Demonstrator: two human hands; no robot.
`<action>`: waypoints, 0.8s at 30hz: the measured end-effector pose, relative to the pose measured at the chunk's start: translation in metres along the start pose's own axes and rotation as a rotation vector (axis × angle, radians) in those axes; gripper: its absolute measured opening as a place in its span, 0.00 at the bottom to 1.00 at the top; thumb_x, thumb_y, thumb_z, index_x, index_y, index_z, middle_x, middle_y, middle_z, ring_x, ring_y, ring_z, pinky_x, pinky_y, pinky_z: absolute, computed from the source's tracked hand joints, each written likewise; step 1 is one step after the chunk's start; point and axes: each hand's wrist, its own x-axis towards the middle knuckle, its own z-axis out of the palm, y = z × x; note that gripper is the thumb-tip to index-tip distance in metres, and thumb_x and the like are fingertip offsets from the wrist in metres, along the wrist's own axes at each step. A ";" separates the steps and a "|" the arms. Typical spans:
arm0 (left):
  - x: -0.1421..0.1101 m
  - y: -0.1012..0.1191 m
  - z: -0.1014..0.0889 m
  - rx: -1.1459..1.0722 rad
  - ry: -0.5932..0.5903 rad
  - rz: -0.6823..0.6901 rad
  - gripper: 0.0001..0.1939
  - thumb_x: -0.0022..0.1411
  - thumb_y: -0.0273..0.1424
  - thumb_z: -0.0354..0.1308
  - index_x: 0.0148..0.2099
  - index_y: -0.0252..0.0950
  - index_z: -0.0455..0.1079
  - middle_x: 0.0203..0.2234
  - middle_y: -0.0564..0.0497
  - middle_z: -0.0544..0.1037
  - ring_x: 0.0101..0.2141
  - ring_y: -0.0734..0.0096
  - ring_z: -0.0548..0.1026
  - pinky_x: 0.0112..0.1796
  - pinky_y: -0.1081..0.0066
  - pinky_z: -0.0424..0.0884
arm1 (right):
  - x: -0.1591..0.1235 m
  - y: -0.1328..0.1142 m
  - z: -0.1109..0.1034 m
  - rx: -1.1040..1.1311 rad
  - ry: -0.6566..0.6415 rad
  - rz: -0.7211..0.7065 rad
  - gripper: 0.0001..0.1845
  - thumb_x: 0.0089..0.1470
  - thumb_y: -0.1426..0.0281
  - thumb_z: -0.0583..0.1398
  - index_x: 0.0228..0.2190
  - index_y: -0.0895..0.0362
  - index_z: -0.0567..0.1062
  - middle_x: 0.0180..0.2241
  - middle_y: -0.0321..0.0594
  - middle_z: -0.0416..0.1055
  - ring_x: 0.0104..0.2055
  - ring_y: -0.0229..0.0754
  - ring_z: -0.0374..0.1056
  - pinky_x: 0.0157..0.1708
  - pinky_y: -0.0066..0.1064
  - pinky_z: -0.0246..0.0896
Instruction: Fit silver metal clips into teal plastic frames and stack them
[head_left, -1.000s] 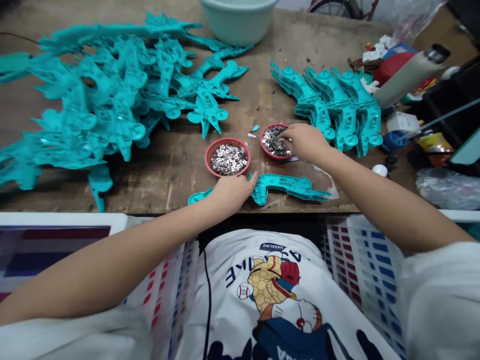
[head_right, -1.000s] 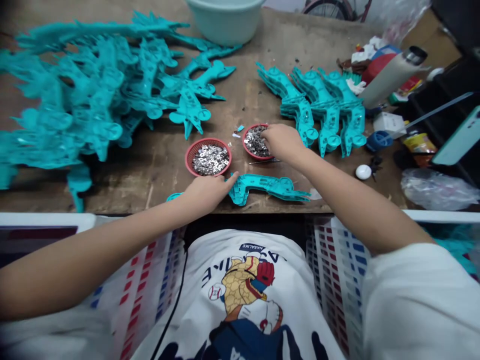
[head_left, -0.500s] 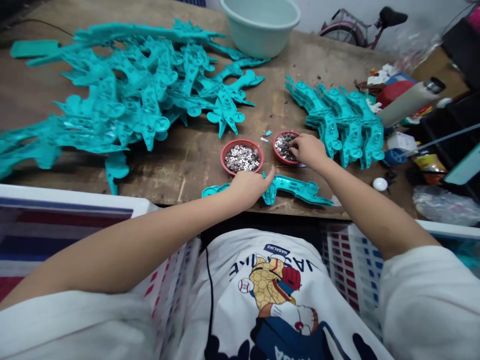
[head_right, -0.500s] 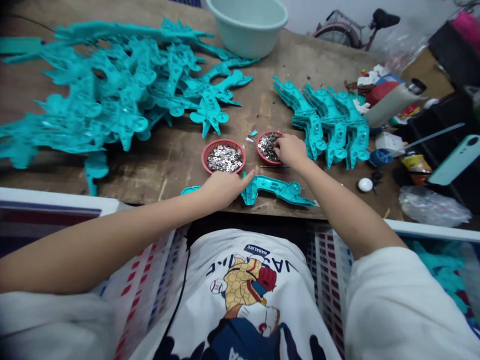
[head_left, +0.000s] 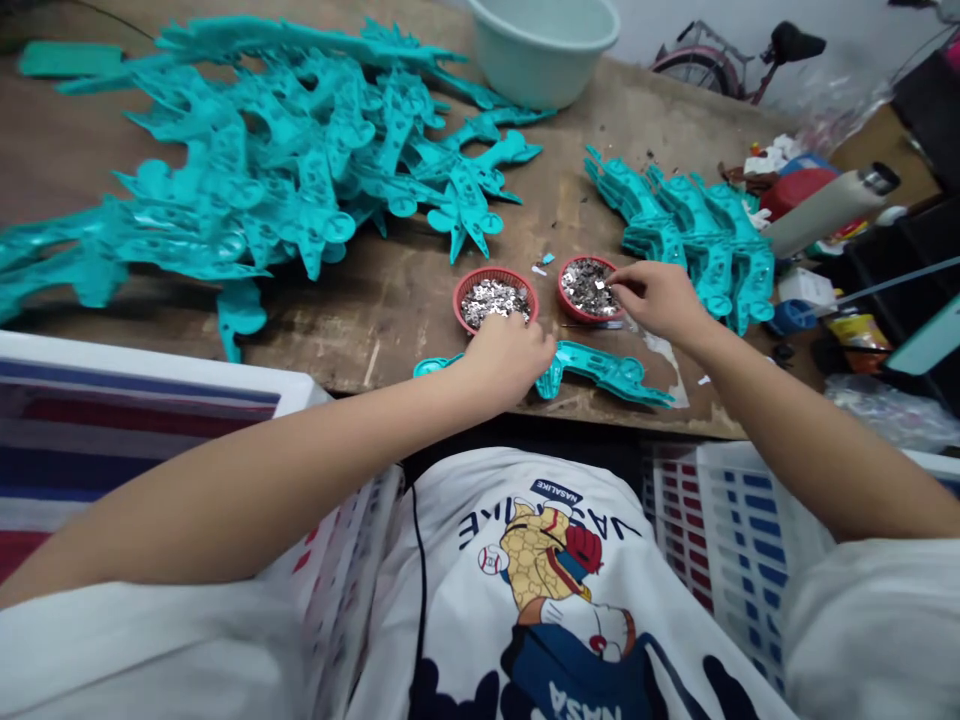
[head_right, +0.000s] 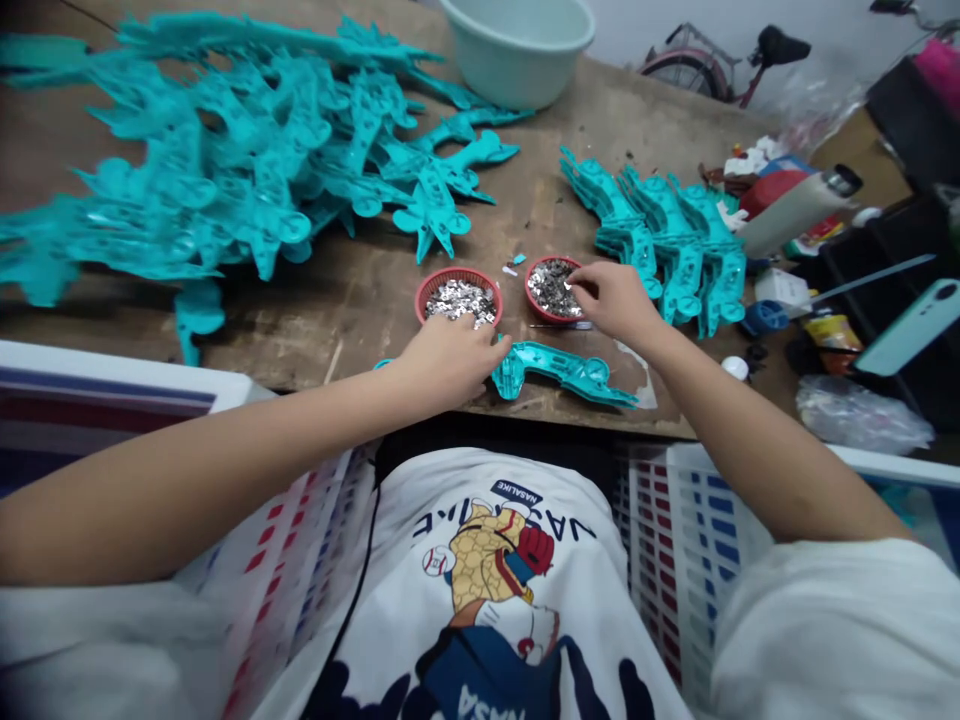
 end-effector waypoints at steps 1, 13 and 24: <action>0.000 0.000 0.003 -0.002 0.033 0.043 0.27 0.80 0.32 0.64 0.75 0.28 0.73 0.66 0.28 0.82 0.64 0.36 0.81 0.53 0.54 0.79 | -0.011 0.000 -0.004 0.072 -0.016 0.025 0.17 0.67 0.65 0.64 0.49 0.58 0.92 0.45 0.49 0.89 0.45 0.55 0.83 0.52 0.43 0.76; 0.025 0.003 0.070 -0.079 0.051 0.367 0.48 0.80 0.49 0.65 0.88 0.31 0.53 0.86 0.35 0.51 0.86 0.40 0.48 0.82 0.39 0.50 | -0.064 -0.010 0.007 0.631 -0.423 0.410 0.05 0.55 0.69 0.76 0.35 0.54 0.88 0.29 0.39 0.84 0.31 0.46 0.80 0.36 0.36 0.79; 0.028 0.001 0.095 -0.051 0.143 0.383 0.32 0.84 0.30 0.50 0.84 0.31 0.64 0.85 0.34 0.58 0.85 0.40 0.53 0.80 0.35 0.56 | -0.067 -0.029 -0.002 0.199 -0.355 0.203 0.09 0.60 0.74 0.69 0.40 0.58 0.91 0.36 0.43 0.87 0.40 0.49 0.82 0.48 0.37 0.75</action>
